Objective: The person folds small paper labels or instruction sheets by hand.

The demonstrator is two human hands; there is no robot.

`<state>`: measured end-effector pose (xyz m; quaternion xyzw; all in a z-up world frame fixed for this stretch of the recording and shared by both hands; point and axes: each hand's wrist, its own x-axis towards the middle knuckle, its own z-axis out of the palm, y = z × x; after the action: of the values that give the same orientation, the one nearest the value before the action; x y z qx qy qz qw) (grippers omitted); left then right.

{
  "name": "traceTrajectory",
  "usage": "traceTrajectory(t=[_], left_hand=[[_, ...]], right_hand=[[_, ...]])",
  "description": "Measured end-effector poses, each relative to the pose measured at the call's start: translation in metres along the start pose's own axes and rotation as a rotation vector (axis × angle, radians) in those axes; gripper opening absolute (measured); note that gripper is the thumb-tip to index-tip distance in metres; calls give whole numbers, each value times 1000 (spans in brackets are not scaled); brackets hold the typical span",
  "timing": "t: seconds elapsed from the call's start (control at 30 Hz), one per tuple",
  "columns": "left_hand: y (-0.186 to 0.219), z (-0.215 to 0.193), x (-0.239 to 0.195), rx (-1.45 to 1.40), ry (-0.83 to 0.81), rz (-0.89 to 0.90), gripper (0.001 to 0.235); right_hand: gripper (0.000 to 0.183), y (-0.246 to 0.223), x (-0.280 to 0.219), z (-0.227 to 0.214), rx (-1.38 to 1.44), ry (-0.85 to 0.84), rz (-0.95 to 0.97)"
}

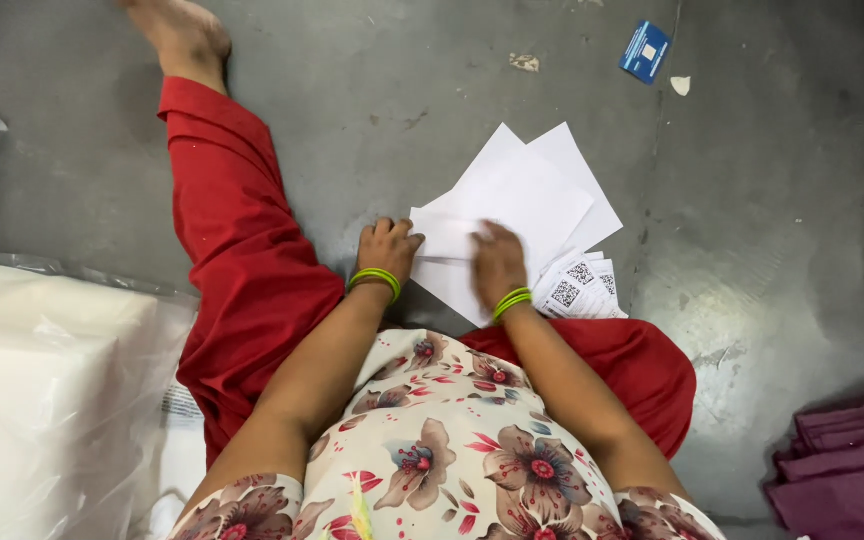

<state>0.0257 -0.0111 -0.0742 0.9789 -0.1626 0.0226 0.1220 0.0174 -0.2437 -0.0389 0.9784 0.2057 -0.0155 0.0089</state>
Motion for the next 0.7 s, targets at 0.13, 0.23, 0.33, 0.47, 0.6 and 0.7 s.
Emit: traceTrajectory(t=[0.13, 0.23, 0.33, 0.47, 0.6, 0.7], left_hand=[[-5, 5, 0, -54, -3, -20, 28], [-4, -5, 1, -51, -37, -27, 23], [-5, -13, 2, -72, -61, -13, 26], [-5, -11, 1, -37, -80, 17, 23], [-2, -17, 1, 22, -86, 59, 36], [2, -31, -1, 34, -163, 77, 40]], right_hand=[[36, -37, -19, 47, 676, 81, -174], [73, -60, -22, 12, 106, -15, -391], [82, -56, -25, -12, 257, -266, -243], [94, -33, -41, -26, 93, -474, -46], [99, -13, -47, -39, -6, -611, 147], [91, 2, -47, -20, 64, -520, 230]])
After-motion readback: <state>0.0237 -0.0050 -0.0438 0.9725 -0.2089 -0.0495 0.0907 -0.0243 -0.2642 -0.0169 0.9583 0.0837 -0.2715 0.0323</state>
